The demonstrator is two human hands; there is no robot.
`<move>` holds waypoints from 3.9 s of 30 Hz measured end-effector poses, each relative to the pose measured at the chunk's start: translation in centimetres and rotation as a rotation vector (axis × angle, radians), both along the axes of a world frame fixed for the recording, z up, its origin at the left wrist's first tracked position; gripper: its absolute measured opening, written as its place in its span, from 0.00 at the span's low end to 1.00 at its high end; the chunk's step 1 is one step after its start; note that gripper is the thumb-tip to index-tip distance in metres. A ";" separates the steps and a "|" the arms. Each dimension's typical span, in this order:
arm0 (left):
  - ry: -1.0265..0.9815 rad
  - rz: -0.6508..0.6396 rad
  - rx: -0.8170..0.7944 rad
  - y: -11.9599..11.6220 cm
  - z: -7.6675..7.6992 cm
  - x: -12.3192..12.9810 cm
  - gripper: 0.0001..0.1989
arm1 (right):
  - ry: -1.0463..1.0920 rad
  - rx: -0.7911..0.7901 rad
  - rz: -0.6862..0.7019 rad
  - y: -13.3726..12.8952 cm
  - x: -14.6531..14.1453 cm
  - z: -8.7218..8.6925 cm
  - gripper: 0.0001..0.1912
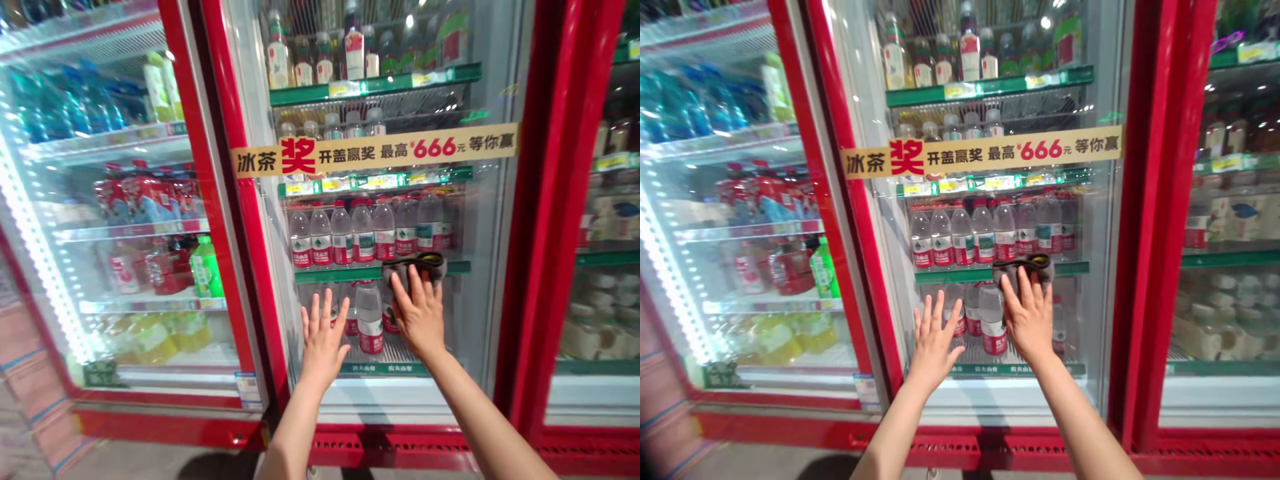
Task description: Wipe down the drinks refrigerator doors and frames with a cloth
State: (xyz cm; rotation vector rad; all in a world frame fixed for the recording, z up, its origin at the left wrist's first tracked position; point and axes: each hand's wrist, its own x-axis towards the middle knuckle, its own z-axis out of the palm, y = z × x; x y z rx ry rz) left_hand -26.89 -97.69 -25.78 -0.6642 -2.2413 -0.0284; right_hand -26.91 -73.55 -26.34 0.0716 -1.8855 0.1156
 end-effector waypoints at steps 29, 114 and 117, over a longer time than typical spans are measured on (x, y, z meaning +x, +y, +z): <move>0.033 0.080 0.263 -8.1 2.0 -0.2 0.54 | 0.081 0.028 0.031 -8.2 -0.9 2.5 0.37; 0.051 0.079 0.320 -11.9 0.9 -0.2 0.66 | -0.002 0.671 0.289 -16.0 -3.1 6.4 0.27; 0.055 0.064 0.303 -11.8 1.0 -0.2 0.66 | -0.003 0.919 0.429 -15.2 -3.0 4.3 0.22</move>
